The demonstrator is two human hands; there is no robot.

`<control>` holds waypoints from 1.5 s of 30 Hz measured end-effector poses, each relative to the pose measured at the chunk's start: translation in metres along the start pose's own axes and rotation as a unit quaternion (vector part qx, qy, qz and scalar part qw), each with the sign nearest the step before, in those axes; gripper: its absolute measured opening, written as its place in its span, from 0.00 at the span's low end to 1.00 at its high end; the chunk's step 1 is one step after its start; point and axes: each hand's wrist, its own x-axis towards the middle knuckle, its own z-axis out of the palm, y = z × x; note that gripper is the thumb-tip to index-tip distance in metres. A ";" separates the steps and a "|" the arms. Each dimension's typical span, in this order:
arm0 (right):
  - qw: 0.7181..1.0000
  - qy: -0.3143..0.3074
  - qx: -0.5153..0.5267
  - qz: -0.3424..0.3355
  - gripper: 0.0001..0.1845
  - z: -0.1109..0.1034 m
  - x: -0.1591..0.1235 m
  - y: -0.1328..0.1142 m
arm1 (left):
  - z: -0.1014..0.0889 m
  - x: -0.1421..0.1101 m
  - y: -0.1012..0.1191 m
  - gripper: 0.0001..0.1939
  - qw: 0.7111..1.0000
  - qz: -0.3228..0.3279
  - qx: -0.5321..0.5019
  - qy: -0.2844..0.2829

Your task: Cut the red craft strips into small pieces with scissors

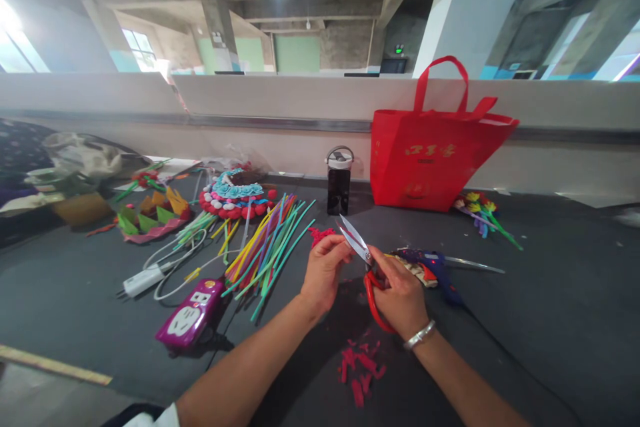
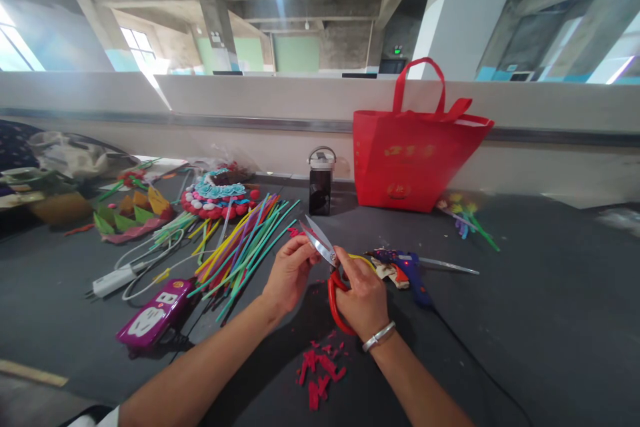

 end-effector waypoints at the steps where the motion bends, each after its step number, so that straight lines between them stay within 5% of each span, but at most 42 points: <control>1: 1.000 -0.001 -0.004 0.002 0.27 0.000 0.000 0.000 | 0.000 0.000 -0.001 0.07 1.000 0.002 -0.001 0.000; 32: 1.000 -0.018 0.007 0.021 0.26 0.004 -0.001 -0.003 | -0.001 0.000 -0.008 0.06 1.000 -0.003 0.001 0.010; 45: 0.996 0.031 0.036 0.078 0.18 0.004 0.002 0.000 | 0.001 0.000 0.000 0.06 0.999 -0.007 -0.035 -0.009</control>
